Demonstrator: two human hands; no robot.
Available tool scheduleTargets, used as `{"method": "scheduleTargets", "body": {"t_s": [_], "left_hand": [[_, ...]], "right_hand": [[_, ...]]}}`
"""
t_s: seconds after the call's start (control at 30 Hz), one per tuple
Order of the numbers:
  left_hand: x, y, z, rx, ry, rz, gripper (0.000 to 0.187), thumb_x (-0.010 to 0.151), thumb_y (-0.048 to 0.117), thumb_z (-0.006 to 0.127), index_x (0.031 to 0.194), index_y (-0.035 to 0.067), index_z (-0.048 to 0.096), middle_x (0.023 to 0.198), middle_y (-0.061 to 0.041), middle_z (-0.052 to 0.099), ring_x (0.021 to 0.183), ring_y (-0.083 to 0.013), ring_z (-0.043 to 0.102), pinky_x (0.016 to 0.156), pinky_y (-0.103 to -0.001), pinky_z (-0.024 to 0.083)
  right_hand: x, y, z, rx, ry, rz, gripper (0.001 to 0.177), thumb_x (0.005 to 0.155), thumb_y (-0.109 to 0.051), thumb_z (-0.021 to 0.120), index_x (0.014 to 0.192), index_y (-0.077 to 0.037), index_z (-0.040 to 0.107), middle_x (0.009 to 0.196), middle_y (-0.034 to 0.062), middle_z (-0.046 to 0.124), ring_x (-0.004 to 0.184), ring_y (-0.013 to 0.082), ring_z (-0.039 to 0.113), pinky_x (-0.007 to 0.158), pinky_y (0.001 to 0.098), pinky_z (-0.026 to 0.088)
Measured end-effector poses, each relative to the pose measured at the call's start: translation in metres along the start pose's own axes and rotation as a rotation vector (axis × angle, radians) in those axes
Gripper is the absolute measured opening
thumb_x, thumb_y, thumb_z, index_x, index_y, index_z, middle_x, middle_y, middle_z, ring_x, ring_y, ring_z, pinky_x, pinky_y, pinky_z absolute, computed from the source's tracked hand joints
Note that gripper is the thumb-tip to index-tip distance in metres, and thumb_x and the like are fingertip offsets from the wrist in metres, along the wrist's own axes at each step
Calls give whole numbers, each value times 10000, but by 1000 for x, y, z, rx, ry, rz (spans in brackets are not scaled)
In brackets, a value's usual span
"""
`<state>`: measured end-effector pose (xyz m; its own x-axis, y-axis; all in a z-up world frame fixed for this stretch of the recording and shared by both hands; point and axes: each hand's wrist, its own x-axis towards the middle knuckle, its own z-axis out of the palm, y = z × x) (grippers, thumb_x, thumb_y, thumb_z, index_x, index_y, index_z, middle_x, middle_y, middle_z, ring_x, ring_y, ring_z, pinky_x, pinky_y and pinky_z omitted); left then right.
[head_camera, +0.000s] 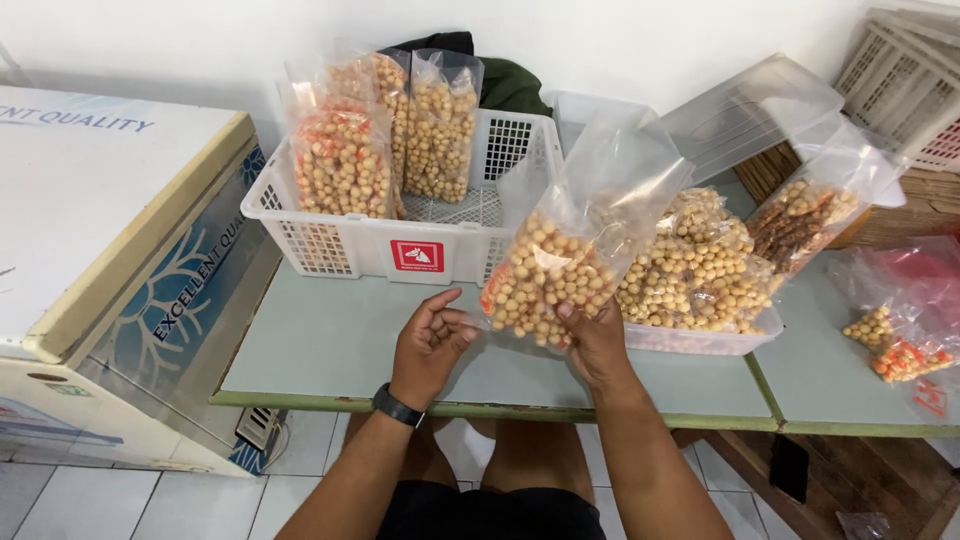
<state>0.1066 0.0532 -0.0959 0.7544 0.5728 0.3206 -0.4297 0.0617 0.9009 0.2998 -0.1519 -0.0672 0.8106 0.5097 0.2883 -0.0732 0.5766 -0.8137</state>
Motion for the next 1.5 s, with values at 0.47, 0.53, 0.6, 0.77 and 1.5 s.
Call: {"method": "scheduleTargets", "body": {"t_s": [0.47,0.53,0.6,0.77,1.5], "left_hand": [[10,23,-15,247,-46,58,678,1018,-26,822,1663,55,630,1027,-121,842,958,-179,787,972,-396,661],[15,30,-31,329,-25,65,674,1005,-48,802,1653,39,642,998,-142,848,943,-218,795,995,-431,657],[13,38,-32,410,-80,6,618,1027,47,850,1623,56,689,1127,-160,882,1150,-309,841,1163,-533,635],[22,79,11,522,-244,108,1025,891,316,1037,1742,39,535,1601,-316,694,1489,-545,679,1256,-676,540],[58,60,4,312,-276,210,663,1020,300,971,1615,115,746,1367,-148,859,1323,-300,798,1173,-560,613]], "right_hand": [[-6,-34,4,16,109,-76,574,991,-49,882,1511,-79,640,1181,113,844,965,260,870,829,428,759],[0,-49,0,44,163,-118,369,1089,-113,833,1422,-111,674,1094,50,845,865,175,865,739,322,750],[9,-60,-17,-8,142,-166,645,957,-96,934,1532,-79,642,1206,111,850,991,292,889,858,458,778],[-9,-44,3,-142,67,-96,717,823,-1,996,1447,-69,651,1151,115,843,996,278,875,853,455,769],[-28,1,11,-299,-228,103,679,823,87,1018,1411,-66,715,1141,127,884,1028,209,855,884,437,746]]}}
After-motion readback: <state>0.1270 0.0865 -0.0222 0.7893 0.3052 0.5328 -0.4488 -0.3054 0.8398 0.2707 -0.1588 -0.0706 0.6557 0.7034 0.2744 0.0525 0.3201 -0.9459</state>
